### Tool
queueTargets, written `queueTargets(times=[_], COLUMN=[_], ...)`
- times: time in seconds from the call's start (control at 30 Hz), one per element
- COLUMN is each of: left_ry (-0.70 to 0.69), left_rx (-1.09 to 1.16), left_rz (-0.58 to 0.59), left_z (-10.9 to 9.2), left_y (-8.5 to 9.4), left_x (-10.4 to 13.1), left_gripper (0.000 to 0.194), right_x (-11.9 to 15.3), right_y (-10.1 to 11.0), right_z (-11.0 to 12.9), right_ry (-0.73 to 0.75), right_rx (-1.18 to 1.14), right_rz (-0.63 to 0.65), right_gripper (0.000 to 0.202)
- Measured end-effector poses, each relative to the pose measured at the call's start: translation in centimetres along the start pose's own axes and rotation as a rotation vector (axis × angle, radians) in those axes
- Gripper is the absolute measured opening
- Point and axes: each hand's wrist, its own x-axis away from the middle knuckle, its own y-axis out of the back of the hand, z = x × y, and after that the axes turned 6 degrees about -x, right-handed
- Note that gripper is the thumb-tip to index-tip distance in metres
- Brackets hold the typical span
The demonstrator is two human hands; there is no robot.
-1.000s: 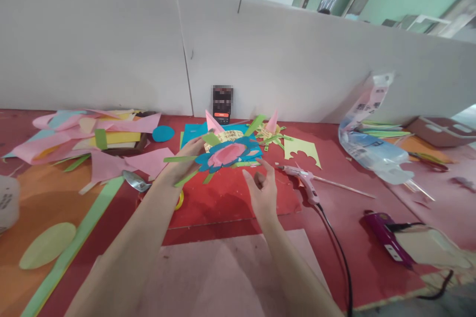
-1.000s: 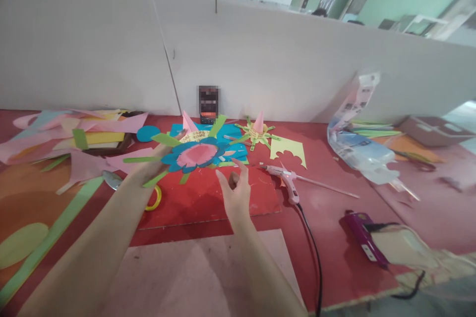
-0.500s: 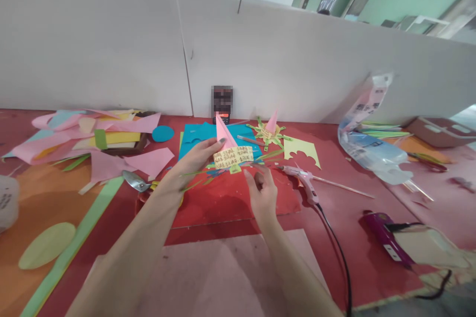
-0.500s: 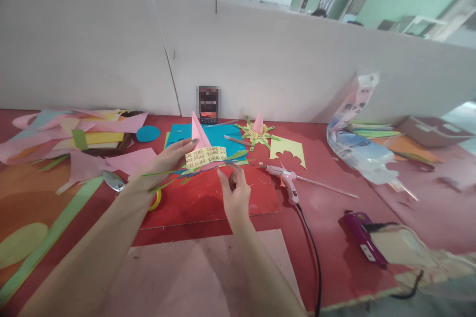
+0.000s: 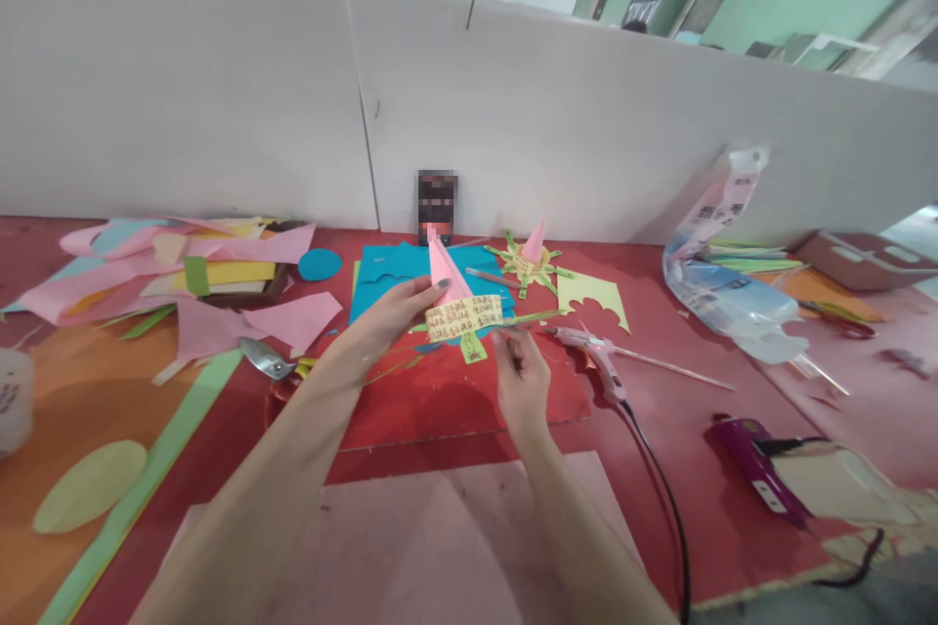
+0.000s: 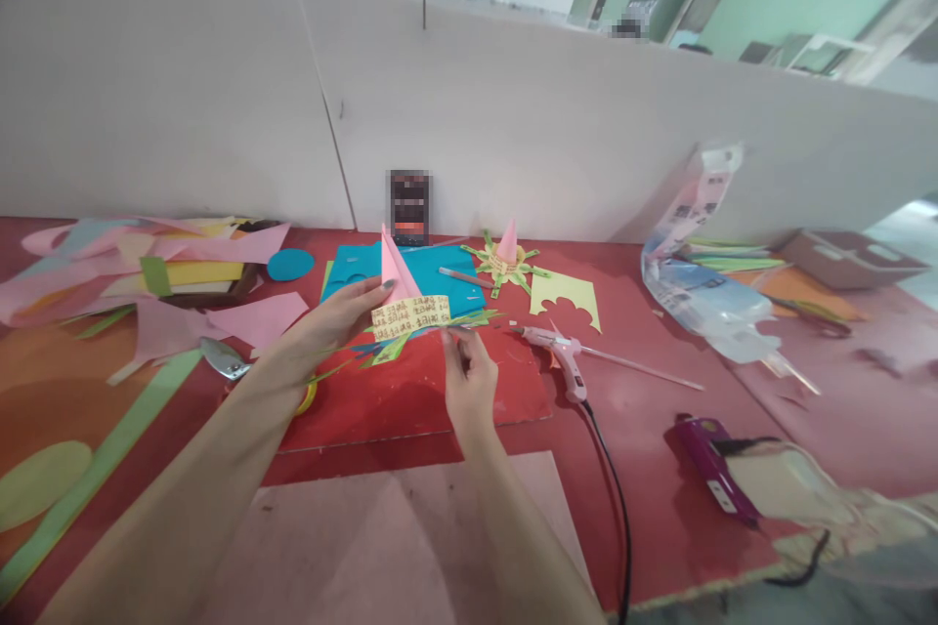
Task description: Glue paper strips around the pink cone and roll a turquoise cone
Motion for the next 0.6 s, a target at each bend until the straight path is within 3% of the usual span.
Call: queueTargets(times=[0.27, 0.6], left_ry=[-0.043, -0.069], left_rx=[0.020, 0.064], left_rz=[-0.004, 0.000], left_z=[0.0, 0.6], left_y=[0.5, 1.5], left_x=[0.0, -0.2], left_gripper=[0.046, 0.046], right_x=[-0.2, -0.9], right_y=[0.3, 0.6], right_z=[0.0, 0.0], right_ry=[-0.029, 0.017], right_rx=[0.001, -0.226], right_rz=[-0.042, -0.131], right_gripper=[0.022, 0.018])
